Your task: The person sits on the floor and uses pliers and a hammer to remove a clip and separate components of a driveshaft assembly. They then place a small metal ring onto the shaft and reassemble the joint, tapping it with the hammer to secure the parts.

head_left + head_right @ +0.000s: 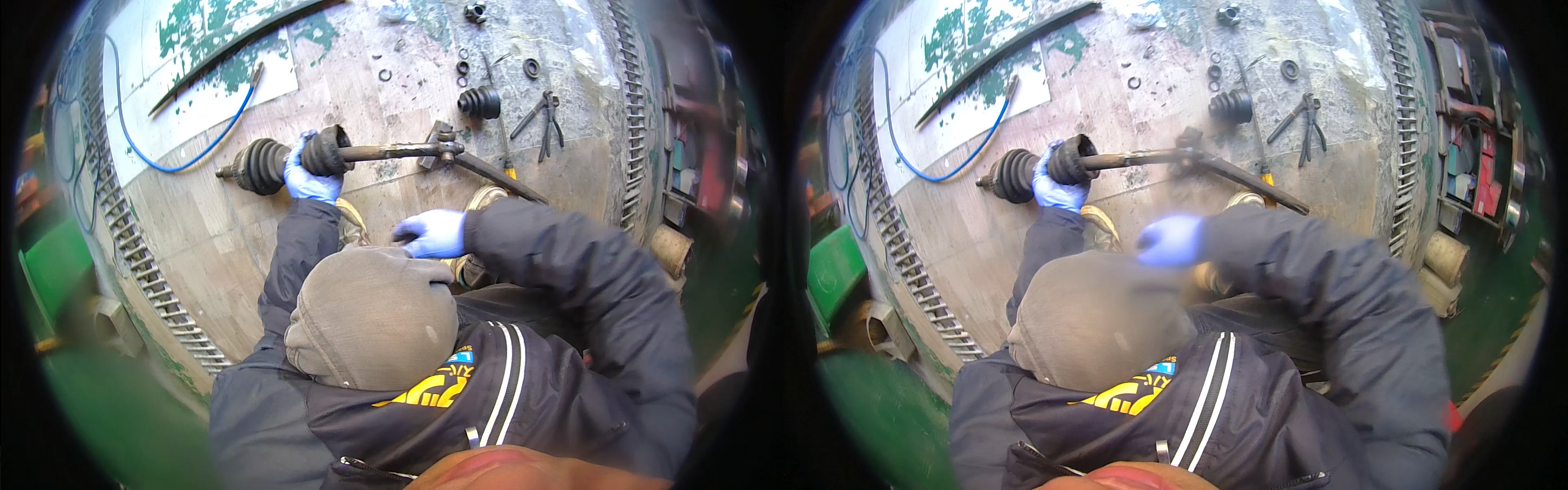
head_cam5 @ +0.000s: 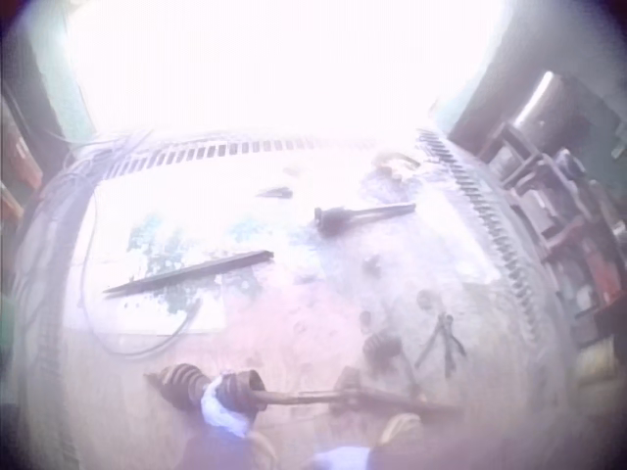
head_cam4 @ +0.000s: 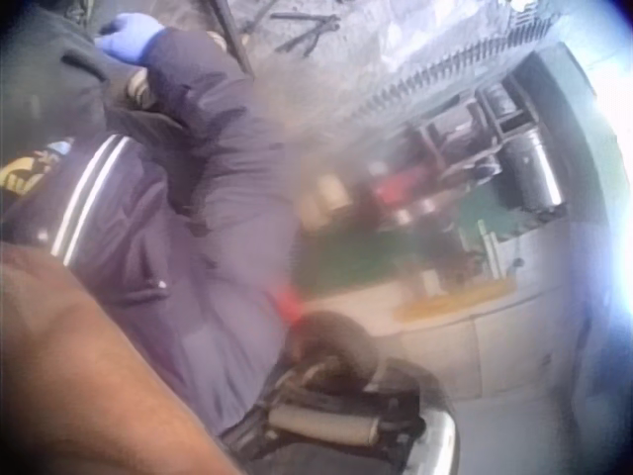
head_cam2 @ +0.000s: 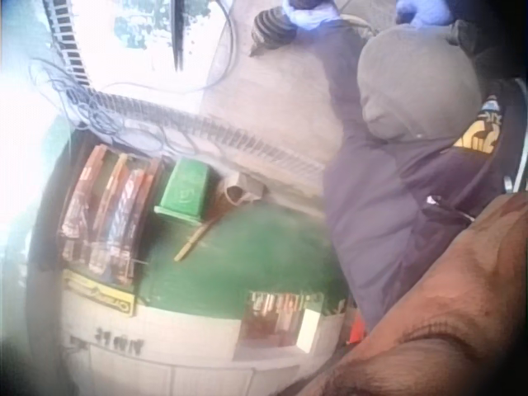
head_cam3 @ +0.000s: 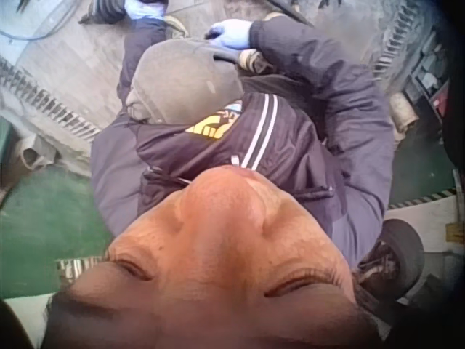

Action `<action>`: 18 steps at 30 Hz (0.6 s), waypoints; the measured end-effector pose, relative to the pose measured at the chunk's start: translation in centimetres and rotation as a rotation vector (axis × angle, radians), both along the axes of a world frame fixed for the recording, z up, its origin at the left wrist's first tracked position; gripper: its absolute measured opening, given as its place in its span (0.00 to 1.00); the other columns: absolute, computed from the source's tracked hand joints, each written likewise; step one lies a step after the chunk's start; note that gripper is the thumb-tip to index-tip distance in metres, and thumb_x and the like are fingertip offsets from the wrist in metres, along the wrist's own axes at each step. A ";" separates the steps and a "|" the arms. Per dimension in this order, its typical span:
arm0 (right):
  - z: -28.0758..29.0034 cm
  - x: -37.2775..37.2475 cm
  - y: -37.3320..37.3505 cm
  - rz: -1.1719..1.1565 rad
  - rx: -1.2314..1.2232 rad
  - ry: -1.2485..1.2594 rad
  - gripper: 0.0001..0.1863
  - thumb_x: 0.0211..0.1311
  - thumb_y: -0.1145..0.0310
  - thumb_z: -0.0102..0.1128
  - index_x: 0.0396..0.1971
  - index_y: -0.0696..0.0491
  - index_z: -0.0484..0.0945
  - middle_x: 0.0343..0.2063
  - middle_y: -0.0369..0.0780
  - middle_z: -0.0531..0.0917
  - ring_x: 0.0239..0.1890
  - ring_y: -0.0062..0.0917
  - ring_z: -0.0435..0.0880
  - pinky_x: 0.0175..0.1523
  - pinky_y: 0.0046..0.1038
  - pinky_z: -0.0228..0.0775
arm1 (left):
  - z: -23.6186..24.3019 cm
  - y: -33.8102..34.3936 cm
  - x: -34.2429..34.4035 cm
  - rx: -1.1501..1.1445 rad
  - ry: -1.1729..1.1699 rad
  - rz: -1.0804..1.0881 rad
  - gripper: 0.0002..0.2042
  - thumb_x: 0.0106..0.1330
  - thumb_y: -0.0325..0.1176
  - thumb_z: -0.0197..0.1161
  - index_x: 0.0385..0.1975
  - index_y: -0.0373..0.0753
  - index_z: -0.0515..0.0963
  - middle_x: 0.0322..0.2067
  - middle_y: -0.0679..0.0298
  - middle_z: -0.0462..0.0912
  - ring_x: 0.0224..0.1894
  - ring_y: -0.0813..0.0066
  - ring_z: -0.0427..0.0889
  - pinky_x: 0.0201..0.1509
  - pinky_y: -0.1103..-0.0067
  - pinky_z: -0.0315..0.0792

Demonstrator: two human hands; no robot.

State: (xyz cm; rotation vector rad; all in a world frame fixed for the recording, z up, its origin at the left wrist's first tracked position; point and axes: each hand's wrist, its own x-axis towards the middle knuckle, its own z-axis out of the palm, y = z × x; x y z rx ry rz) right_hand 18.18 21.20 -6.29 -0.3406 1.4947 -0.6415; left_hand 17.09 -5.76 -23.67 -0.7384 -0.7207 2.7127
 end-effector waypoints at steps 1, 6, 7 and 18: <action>2.3 -2.3 2.6 0.114 0.065 0.010 0.42 0.67 0.39 0.66 0.67 0.58 0.76 0.61 0.52 0.83 0.63 0.43 0.83 0.70 0.39 0.71 | 0.4 -0.8 -0.8 0.042 -0.011 0.031 0.04 0.76 0.28 0.58 0.37 0.44 0.77 0.26 0.76 0.74 0.28 0.80 0.75 0.45 0.79 0.78; 8.7 -10.7 14.4 0.262 0.412 0.344 0.42 0.62 0.44 0.70 0.66 0.61 0.76 0.57 0.54 0.85 0.60 0.46 0.85 0.66 0.39 0.76 | 6.4 -4.8 -3.1 -0.457 -0.142 0.106 0.02 0.75 0.28 0.58 0.41 0.41 0.78 0.29 0.79 0.79 0.34 0.82 0.79 0.53 0.81 0.77; 8.4 -11.1 16.0 0.286 0.411 0.442 0.42 0.60 0.45 0.71 0.65 0.62 0.77 0.55 0.55 0.86 0.58 0.47 0.86 0.64 0.39 0.77 | 8.3 -5.4 -3.2 -0.530 -0.135 0.131 0.06 0.75 0.28 0.59 0.45 0.37 0.79 0.35 0.73 0.83 0.40 0.78 0.82 0.59 0.78 0.77; -4.1 -5.2 15.3 0.068 0.360 0.705 0.45 0.52 0.52 0.80 0.67 0.56 0.71 0.55 0.53 0.82 0.58 0.49 0.84 0.62 0.46 0.77 | 36.1 -9.5 -10.1 -1.100 0.407 -0.142 0.21 0.77 0.45 0.64 0.56 0.31 0.80 0.58 0.48 0.83 0.66 0.56 0.79 0.77 0.59 0.69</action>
